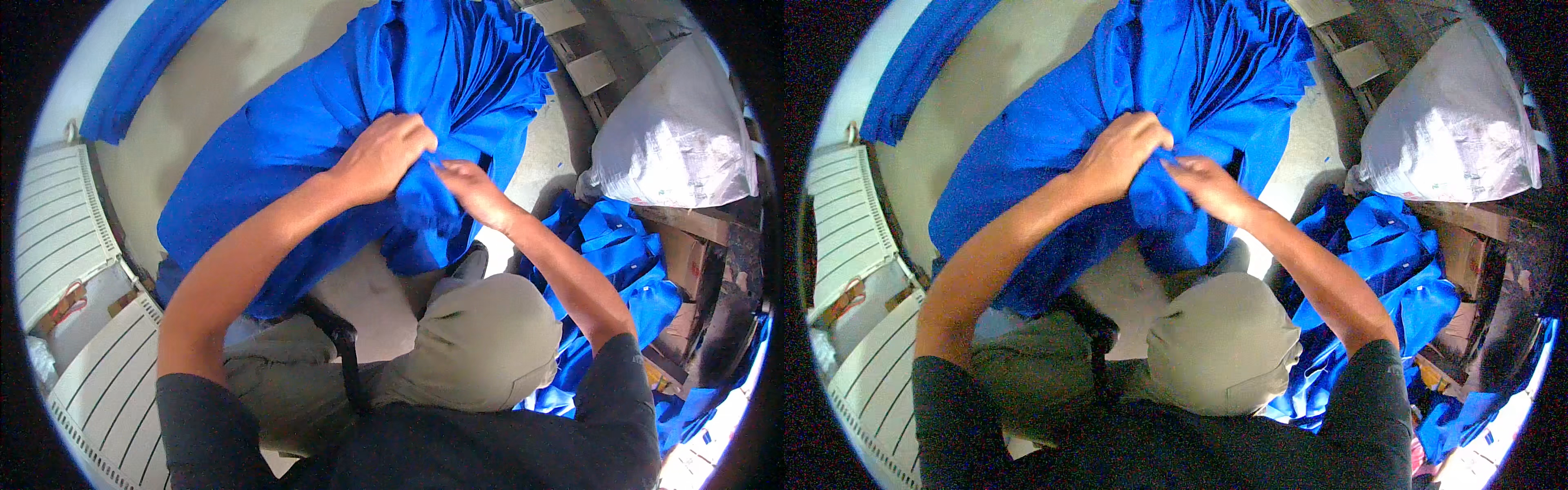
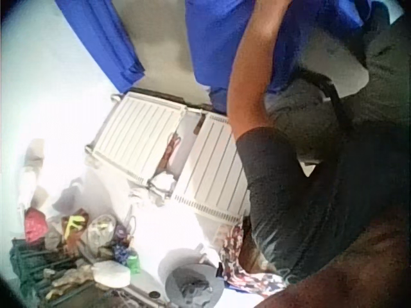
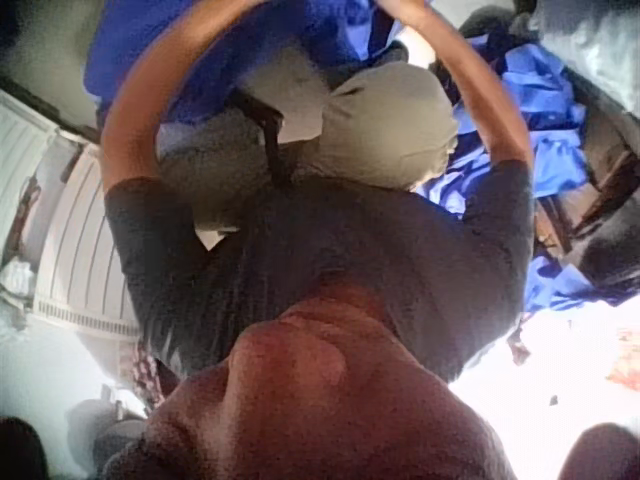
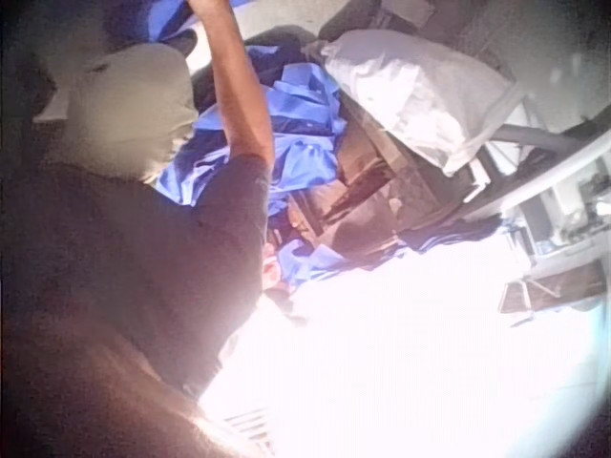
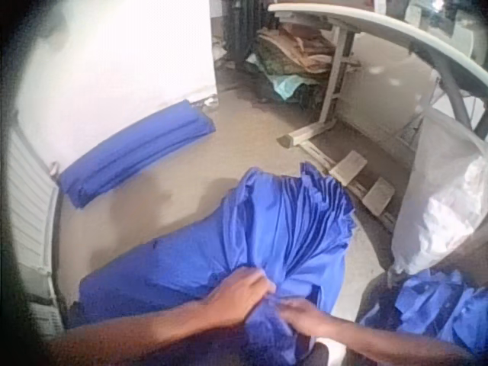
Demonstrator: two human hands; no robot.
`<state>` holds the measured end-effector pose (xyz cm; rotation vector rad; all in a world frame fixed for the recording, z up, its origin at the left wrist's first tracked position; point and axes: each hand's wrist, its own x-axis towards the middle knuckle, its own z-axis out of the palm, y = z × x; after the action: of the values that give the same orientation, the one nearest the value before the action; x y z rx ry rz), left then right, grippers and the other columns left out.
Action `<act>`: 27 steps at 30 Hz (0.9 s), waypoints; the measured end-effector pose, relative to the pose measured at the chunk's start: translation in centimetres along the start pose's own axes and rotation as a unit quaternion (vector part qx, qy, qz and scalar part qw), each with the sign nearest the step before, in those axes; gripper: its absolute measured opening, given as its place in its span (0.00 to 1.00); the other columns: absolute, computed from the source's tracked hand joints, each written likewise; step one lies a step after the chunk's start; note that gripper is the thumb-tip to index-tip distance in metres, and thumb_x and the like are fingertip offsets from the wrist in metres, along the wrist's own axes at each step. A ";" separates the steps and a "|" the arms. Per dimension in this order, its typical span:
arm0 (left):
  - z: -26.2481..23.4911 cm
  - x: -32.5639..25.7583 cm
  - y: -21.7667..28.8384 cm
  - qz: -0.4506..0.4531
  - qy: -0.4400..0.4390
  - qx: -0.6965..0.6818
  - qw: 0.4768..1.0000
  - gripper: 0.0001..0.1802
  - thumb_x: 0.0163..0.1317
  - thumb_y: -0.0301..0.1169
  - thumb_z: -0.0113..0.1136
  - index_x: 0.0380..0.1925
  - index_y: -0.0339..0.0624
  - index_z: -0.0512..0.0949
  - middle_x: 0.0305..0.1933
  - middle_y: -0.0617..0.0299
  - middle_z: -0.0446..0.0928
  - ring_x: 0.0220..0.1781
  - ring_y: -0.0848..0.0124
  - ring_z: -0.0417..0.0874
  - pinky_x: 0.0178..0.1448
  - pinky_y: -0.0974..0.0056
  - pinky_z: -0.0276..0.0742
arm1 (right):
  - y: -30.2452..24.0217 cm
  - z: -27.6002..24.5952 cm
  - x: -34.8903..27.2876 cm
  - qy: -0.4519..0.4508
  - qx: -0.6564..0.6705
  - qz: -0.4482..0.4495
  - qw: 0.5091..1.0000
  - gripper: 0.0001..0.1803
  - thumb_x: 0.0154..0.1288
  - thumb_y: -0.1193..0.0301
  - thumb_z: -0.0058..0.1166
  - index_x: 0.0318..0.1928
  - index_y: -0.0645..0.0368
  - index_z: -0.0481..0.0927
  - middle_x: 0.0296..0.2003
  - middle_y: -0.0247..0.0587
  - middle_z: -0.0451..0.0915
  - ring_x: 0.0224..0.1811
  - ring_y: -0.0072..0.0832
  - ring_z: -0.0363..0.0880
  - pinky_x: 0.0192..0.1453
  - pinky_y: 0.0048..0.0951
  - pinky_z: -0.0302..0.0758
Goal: The person folds a blue garment and places it into a large blue drawstring bag. They then pull the drawstrings to cinch the bag closed and tie the strings into a knot to secure the contents.
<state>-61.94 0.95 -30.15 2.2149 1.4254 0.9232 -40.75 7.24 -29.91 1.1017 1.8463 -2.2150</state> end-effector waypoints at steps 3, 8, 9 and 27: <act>0.2 -1.0 0.8 -0.100 0.103 -0.073 0.987 0.27 0.53 0.41 0.71 0.52 0.45 0.77 0.47 0.50 0.75 0.50 0.45 0.79 0.52 0.49 0.77 | 2.8 0.0 -2.6 0.004 0.302 -0.065 0.951 0.31 0.82 0.47 0.42 0.53 0.65 0.82 0.49 0.43 0.86 0.51 0.28 0.84 0.61 0.37 0.80; 2.2 -0.8 0.1 -0.098 0.089 0.003 0.991 0.33 0.55 0.40 0.69 0.63 0.49 0.74 0.45 0.48 0.77 0.49 0.46 0.79 0.56 0.48 0.75 | 14.9 2.6 -4.3 -0.138 -0.502 -0.179 0.835 0.33 0.65 0.61 0.63 0.69 0.56 0.74 0.67 0.51 0.73 0.70 0.48 0.70 0.73 0.50 0.68; 2.6 -0.7 0.3 -0.097 0.104 0.010 0.990 0.34 0.56 0.40 0.68 0.65 0.49 0.73 0.45 0.48 0.78 0.49 0.46 0.80 0.57 0.48 0.75 | 16.7 3.7 -4.3 -0.129 -0.600 -0.203 0.763 0.35 0.64 0.62 0.63 0.70 0.54 0.72 0.69 0.50 0.70 0.71 0.49 0.68 0.74 0.53 0.65; 2.1 -0.8 -4.1 -0.117 0.376 -0.105 0.913 0.23 0.59 0.32 0.70 0.52 0.39 0.76 0.36 0.55 0.79 0.35 0.61 0.82 0.42 0.59 0.77 | -0.1 4.1 -3.0 -0.050 -0.107 0.025 0.993 0.10 0.73 0.67 0.54 0.47 0.59 0.75 0.30 0.45 0.78 0.32 0.31 0.76 0.39 0.41 0.74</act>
<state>-63.51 2.11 -34.38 1.5277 1.7290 1.8556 -40.54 2.46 -28.07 0.9693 1.9360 -1.9504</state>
